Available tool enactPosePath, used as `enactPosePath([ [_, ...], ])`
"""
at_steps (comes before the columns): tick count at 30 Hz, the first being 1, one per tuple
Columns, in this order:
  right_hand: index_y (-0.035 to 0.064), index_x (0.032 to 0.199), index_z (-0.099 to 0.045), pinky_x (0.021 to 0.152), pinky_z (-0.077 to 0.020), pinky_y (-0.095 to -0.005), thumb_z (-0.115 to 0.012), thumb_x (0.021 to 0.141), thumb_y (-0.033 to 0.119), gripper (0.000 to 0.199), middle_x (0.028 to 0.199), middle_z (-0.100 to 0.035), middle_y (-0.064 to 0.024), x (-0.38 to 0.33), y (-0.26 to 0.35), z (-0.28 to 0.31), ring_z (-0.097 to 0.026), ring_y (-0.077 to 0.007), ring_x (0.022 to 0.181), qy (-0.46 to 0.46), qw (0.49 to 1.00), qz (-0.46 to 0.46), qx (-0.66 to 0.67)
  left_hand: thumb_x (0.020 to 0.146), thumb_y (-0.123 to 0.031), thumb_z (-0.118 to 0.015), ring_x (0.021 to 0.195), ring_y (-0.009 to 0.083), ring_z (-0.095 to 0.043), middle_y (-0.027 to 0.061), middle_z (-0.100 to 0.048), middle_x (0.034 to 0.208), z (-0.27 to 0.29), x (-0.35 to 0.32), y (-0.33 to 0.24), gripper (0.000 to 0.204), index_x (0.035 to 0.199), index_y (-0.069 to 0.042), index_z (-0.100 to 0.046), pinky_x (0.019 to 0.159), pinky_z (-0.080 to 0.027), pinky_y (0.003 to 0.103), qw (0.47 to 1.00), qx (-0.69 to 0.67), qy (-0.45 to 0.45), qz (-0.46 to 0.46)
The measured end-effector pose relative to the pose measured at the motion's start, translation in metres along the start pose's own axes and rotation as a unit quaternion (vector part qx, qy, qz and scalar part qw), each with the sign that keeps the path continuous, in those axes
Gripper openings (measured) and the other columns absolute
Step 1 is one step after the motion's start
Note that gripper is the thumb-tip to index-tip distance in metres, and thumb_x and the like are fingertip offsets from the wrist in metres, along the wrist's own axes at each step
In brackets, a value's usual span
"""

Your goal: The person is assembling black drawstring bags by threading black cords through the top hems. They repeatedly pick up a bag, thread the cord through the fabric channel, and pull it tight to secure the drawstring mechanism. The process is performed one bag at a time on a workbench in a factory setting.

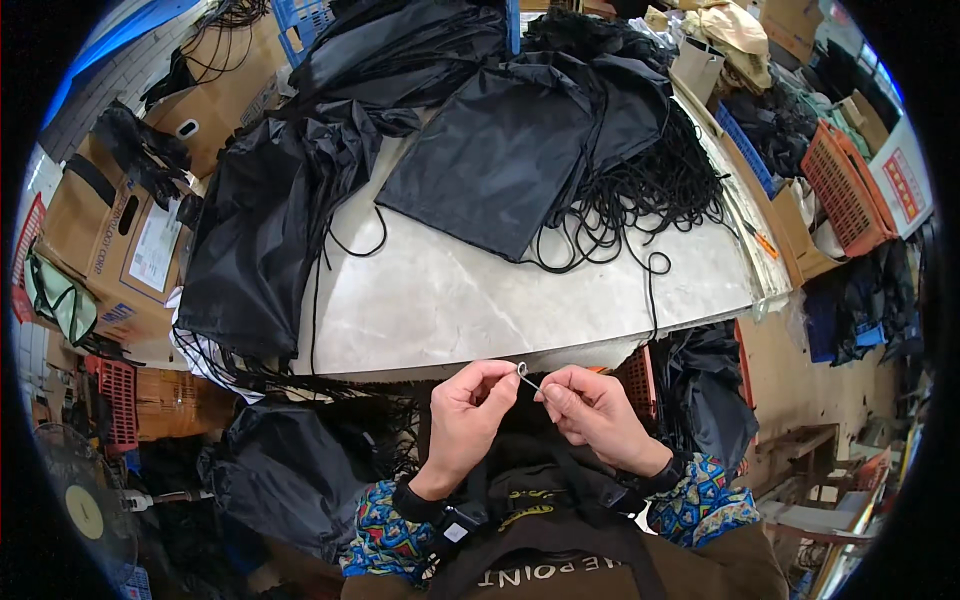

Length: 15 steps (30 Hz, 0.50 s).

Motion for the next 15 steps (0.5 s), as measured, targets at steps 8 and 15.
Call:
enactPosePath([
  [8,0.0026,0.096,-0.055,0.038,-0.0189,-0.0159,-0.049,0.096,0.021,0.02,0.071,-0.044,0.0037,-0.001,-0.007,-0.003,-0.025,0.0004,0.046,0.092,0.978,-0.117,0.147,0.084,-0.003,-0.061,0.064,0.0038,-0.052,0.002,-0.062,0.074,-0.004,0.002,-0.013,0.011,0.093,0.003,-0.062,0.058,-0.043,0.019,0.988,0.117,0.036,-0.089],
  [15,0.0042,0.093,-0.053,0.038,-0.0173,-0.0145,-0.049,0.095,0.02,0.017,0.068,-0.04,0.004,-0.001,-0.014,-0.007,-0.026,-0.0008,0.049,0.138,0.948,-0.172,0.229,0.088,-0.007,-0.057,0.059,0.0037,-0.049,0.0025,-0.064,0.079,-0.009,-0.002,-0.007,0.016,0.101,0.002,-0.062,0.053,-0.041,0.019,0.995,0.049,0.079,-0.037],
])
Point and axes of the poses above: each hand's wrist, its own x-axis towards the middle knuckle, its own z-axis out of the back of the hand, y = z × x, the point moved 8 cm from there along x, towards the middle knuckle
